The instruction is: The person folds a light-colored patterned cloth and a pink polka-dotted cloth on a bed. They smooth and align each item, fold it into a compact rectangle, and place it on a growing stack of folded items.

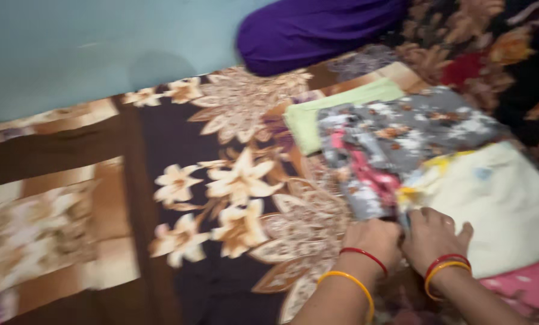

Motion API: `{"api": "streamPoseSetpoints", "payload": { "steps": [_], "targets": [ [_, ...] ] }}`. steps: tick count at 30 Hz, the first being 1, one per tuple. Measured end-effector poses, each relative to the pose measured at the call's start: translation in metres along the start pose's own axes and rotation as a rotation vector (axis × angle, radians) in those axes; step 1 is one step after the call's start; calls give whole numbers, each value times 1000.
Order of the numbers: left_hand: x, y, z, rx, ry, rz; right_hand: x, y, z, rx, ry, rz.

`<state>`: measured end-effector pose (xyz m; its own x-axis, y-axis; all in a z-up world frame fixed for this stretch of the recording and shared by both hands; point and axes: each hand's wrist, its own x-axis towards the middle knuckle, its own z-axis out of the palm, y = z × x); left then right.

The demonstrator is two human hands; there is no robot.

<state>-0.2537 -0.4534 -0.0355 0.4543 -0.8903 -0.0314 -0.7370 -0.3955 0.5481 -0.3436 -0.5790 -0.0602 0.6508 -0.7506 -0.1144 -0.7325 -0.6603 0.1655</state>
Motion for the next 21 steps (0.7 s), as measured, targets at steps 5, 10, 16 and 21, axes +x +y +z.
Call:
{"api": "streamPoseSetpoints", "payload": {
  "steps": [5, 10, 16, 21],
  "targets": [
    [-95, -83, -108, 27, 468, -38, -41, -157, -51, 182, 336, -299],
    [-202, -183, -191, 93, 701, -191, -97, -324, -93, 372, 405, -570],
    [-341, -307, -254, 291, 844, -365, -176, -503, -115, 598, 375, -942],
    [-448, -386, -298, 394, 918, -840, -240, -628, -102, 807, 138, -1234]
  ]
}}
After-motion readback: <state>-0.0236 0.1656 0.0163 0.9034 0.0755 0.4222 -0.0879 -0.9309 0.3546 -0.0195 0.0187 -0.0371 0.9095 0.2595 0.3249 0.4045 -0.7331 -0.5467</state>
